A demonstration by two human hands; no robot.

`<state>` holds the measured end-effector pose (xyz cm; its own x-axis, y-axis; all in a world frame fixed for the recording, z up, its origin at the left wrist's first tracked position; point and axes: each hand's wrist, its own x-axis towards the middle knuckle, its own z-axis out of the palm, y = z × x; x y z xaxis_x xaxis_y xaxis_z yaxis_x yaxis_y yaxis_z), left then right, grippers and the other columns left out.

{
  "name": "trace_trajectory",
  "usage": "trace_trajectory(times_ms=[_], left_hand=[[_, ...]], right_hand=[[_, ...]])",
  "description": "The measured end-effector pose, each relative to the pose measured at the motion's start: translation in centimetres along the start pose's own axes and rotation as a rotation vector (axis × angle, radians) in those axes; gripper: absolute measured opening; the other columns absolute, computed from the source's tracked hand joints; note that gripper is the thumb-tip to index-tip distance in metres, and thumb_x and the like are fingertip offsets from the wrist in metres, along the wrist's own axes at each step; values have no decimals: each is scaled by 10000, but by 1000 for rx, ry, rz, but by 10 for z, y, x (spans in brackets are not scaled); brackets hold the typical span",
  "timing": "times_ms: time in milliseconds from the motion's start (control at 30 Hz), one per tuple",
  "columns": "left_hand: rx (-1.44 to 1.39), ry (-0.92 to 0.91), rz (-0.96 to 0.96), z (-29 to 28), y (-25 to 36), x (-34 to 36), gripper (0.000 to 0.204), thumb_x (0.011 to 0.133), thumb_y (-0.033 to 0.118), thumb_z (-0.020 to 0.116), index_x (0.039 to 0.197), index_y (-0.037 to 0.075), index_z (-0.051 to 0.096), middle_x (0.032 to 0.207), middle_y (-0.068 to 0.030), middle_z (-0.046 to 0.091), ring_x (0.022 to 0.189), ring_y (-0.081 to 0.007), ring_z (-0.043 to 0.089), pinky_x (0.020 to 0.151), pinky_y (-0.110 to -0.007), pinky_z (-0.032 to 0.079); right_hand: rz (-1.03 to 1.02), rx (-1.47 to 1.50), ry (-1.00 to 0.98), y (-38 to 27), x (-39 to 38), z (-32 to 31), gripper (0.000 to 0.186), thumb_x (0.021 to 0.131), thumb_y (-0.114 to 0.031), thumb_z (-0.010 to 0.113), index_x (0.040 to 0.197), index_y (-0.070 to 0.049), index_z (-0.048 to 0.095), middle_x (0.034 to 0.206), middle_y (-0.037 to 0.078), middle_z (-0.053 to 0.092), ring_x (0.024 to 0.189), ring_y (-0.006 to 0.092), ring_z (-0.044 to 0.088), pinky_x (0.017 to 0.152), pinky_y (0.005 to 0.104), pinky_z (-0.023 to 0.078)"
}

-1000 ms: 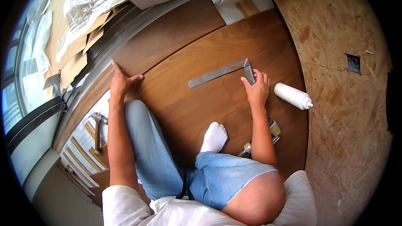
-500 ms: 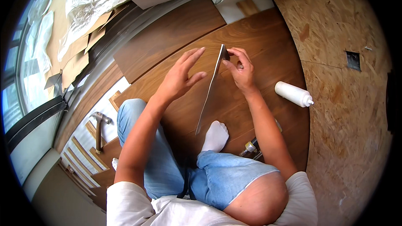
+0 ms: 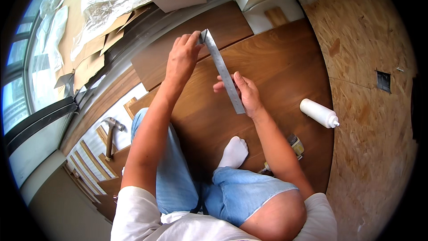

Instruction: The person fits and marks wood flooring planks against a wall corner using a square and pencil, then takes a plank to a table saw station to cut it, and finally returns to the installation area to check the fit.

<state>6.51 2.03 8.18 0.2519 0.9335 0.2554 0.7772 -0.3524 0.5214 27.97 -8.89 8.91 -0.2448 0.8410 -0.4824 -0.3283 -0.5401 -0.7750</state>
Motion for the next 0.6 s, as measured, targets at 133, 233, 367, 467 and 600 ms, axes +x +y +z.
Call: trace_trajectory(times_ms=[133, 233, 367, 467, 600], left_hand=[[154, 36, 25, 24, -44, 45, 374, 908, 138, 724, 1271, 61, 671, 1146, -140, 671, 1069, -352, 626, 937, -441, 512], [185, 88, 8, 45, -66, 68, 369, 898, 159, 733, 1251, 61, 687, 1197, -130, 661, 1119, -354, 608, 979, -453, 496], [178, 169, -40, 75, -91, 77, 362, 886, 179, 745, 1232, 78, 705, 1210, -111, 662, 1166, -352, 589, 1016, -465, 470], [181, 236, -34, 88, -93, 81, 355, 882, 189, 752, 1229, 119, 723, 1209, -91, 666, 1176, -325, 585, 1018, -466, 439], [206, 242, -74, 90, -91, 81, 335, 889, 194, 751, 1222, 160, 748, 1184, -61, 652, 1170, -293, 563, 1007, -463, 401]], right_hand=[[-165, -328, 53, 27, 9, -22, 350, 1030, -281, 654, 1187, 28, 695, 951, 77, 764, 836, 113, 695, 720, 267, 547], [-123, -649, 277, 32, 33, -29, 318, 944, -227, 736, 1189, -28, 699, 911, 76, 765, 783, 182, 716, 707, 339, 553], [-223, -1014, 429, 28, 58, -26, 335, 934, -210, 727, 1218, -39, 675, 887, 96, 747, 786, 293, 712, 708, 415, 551], [-264, -1050, 482, 27, 65, -31, 333, 929, -207, 728, 1213, -42, 669, 872, 100, 737, 805, 326, 705, 719, 446, 550], [-316, -1102, 488, 26, 65, -30, 325, 914, -181, 745, 1198, -43, 668, 871, 101, 732, 822, 320, 701, 727, 447, 550]])
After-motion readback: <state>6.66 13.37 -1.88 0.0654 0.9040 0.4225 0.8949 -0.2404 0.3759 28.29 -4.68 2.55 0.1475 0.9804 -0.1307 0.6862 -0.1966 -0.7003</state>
